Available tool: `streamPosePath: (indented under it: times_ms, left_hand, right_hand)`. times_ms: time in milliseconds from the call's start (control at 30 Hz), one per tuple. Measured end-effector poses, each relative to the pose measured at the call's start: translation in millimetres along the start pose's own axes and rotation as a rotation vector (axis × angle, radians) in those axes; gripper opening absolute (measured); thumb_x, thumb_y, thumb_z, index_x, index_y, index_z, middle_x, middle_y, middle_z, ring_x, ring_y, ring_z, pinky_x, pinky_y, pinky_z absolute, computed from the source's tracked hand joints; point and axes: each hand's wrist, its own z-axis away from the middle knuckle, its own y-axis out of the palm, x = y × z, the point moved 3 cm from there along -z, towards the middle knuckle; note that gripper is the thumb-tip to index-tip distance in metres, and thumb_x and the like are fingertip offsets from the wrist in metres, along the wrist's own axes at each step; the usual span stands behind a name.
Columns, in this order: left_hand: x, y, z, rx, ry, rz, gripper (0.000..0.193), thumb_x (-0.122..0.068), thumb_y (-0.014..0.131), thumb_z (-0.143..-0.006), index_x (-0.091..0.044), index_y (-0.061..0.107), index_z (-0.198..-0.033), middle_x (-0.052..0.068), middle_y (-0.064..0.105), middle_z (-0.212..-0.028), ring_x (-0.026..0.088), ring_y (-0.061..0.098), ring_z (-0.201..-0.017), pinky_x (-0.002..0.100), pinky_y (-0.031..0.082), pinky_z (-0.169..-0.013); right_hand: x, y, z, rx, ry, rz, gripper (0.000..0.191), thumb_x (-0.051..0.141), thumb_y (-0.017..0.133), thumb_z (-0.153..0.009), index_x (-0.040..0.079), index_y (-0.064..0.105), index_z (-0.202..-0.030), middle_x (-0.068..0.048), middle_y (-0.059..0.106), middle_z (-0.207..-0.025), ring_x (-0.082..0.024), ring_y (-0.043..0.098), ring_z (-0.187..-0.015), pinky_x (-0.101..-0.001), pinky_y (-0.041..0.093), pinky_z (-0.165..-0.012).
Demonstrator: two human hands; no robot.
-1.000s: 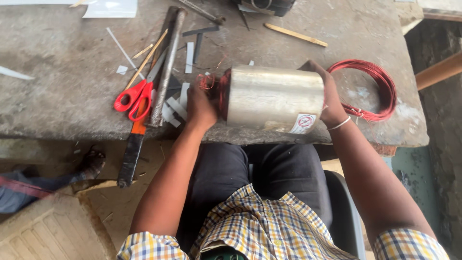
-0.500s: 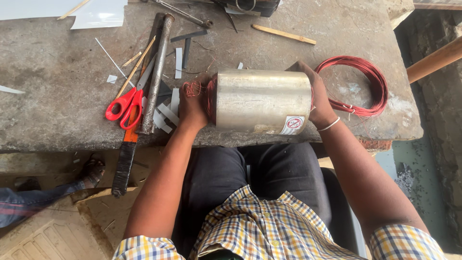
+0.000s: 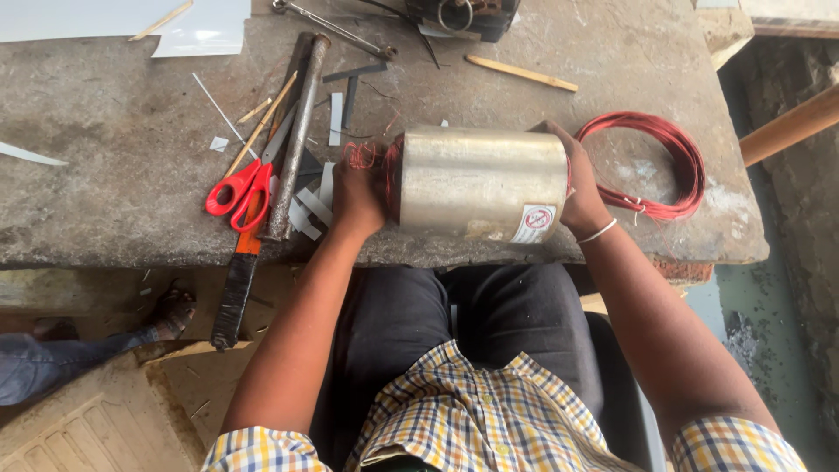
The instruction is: The person winds red enameled copper wire into a metal cylinder, pressing and arranging the coil inside by hand. They lift and reposition a bundle of wire, feed it into the cylinder, and adjust the wound coil to seat it inside.
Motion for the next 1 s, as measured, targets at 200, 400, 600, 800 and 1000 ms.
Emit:
streamPosePath:
  times_ms: [200, 400, 600, 800, 1000]
  left_hand:
    - [-6, 0, -1, 0.028, -0.149, 0.119, 0.004, -0.006, 0.070, -0.088, -0.004, 0.068, -0.091, 0.016, 0.073, -0.080, 0.032, 0.072, -0.071, 0.040, 0.054, -0.064]
    - [-32, -30, -4, 0.212, -0.028, -0.156, 0.032, -0.002, 0.060, -0.079, -0.001, 0.068, -0.110, 0.024, 0.071, -0.098, 0.041, 0.070, -0.093, 0.047, 0.058, -0.075]
    - [-34, -38, -24, 0.650, -0.316, -0.642, 0.023, -0.007, 0.063, -0.080, 0.001, 0.072, -0.101, 0.028, 0.070, -0.103, 0.045, 0.069, -0.101, 0.052, 0.058, -0.085]
    - [-10, -24, -27, 0.731, -0.294, -0.606, 0.029, -0.004, 0.062, -0.076, 0.004, 0.068, -0.104, 0.030, 0.068, -0.105, 0.046, 0.068, -0.102, 0.053, 0.058, -0.082]
    - [-2, -41, -10, 0.589, -0.349, -0.402, 0.027, -0.017, 0.062, -0.091, 0.003, 0.067, -0.109, 0.027, 0.070, -0.099, 0.043, 0.070, -0.091, 0.052, 0.056, -0.073]
  right_hand:
    - [-4, 2, -1, -0.025, 0.077, -0.012, 0.035, 0.020, 0.076, -0.083, 0.000, 0.061, -0.107, -0.005, 0.067, -0.101, -0.010, 0.061, -0.096, -0.0260, 0.050, -0.085]
    - [11, 1, 5, 0.064, -0.008, -0.015, 0.047, 0.015, 0.079, -0.084, 0.000, 0.059, -0.124, -0.006, 0.066, -0.115, -0.011, 0.062, -0.108, -0.0281, 0.051, -0.096]
    - [14, 1, 13, 0.108, 0.095, -0.061, 0.062, 0.008, 0.082, -0.075, -0.001, 0.058, -0.132, -0.007, 0.067, -0.123, -0.013, 0.061, -0.116, -0.0295, 0.050, -0.101]
    - [-2, -7, 17, 0.188, -0.027, 0.029, 0.066, 0.005, 0.080, -0.075, -0.003, 0.058, -0.136, -0.011, 0.069, -0.128, -0.016, 0.063, -0.120, -0.0312, 0.050, -0.105]
    - [8, -9, 18, 0.212, 0.082, -0.014, 0.071, -0.002, 0.077, -0.076, -0.005, 0.053, -0.143, -0.011, 0.065, -0.136, -0.017, 0.059, -0.125, -0.0325, 0.046, -0.109]
